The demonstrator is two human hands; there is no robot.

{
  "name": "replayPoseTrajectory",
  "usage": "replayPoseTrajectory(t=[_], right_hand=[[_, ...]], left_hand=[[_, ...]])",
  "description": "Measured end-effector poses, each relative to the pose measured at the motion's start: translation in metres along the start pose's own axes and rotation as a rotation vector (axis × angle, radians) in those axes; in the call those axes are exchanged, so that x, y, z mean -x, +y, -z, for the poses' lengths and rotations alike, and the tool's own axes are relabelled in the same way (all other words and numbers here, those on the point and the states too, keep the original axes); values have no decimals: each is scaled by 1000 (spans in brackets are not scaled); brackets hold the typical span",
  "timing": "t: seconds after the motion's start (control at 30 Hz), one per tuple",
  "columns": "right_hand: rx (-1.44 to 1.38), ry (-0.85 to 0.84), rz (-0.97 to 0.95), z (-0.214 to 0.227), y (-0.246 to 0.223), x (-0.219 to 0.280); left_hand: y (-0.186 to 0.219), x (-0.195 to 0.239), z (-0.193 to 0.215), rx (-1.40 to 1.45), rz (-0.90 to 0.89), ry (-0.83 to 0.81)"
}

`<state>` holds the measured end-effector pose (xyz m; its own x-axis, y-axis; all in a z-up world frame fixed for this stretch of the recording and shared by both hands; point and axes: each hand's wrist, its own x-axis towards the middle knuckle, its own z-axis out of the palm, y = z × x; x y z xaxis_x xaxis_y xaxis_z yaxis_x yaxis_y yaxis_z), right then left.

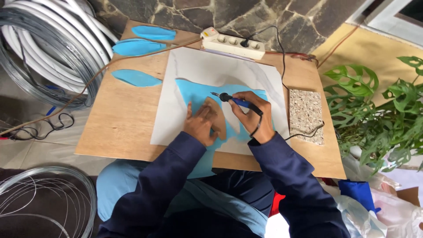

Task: Using a heat-cutting tool to cut out leaf-shaped pieces from blue synthetic fabric on a workshop table.

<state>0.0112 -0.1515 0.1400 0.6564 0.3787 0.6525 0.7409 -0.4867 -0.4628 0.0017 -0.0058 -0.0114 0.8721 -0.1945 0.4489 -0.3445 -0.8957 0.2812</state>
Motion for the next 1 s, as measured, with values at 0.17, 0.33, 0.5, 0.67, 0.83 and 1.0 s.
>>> replayPoseTrajectory(t=[0.17,0.33,0.5,0.67,0.83,1.0], right_hand=[[82,-57,35,-13,-5,-16],[59,-78,-24,-17,15,-16],[10,-79,-81,-16,21,-11],[-16,-51,-98,-14,29,-5],[-44,-29,-69,-13,32,-4],[-61,-19,-55,-13,35,-3]], left_hand=[[8,-1,10,-11,-6,213],[11,0,17,-28,-2,299],[23,-2,41,50,94,305],[9,-1,14,-53,-43,327],[1,1,-19,-20,-20,246],[2,1,-17,-28,-16,251]])
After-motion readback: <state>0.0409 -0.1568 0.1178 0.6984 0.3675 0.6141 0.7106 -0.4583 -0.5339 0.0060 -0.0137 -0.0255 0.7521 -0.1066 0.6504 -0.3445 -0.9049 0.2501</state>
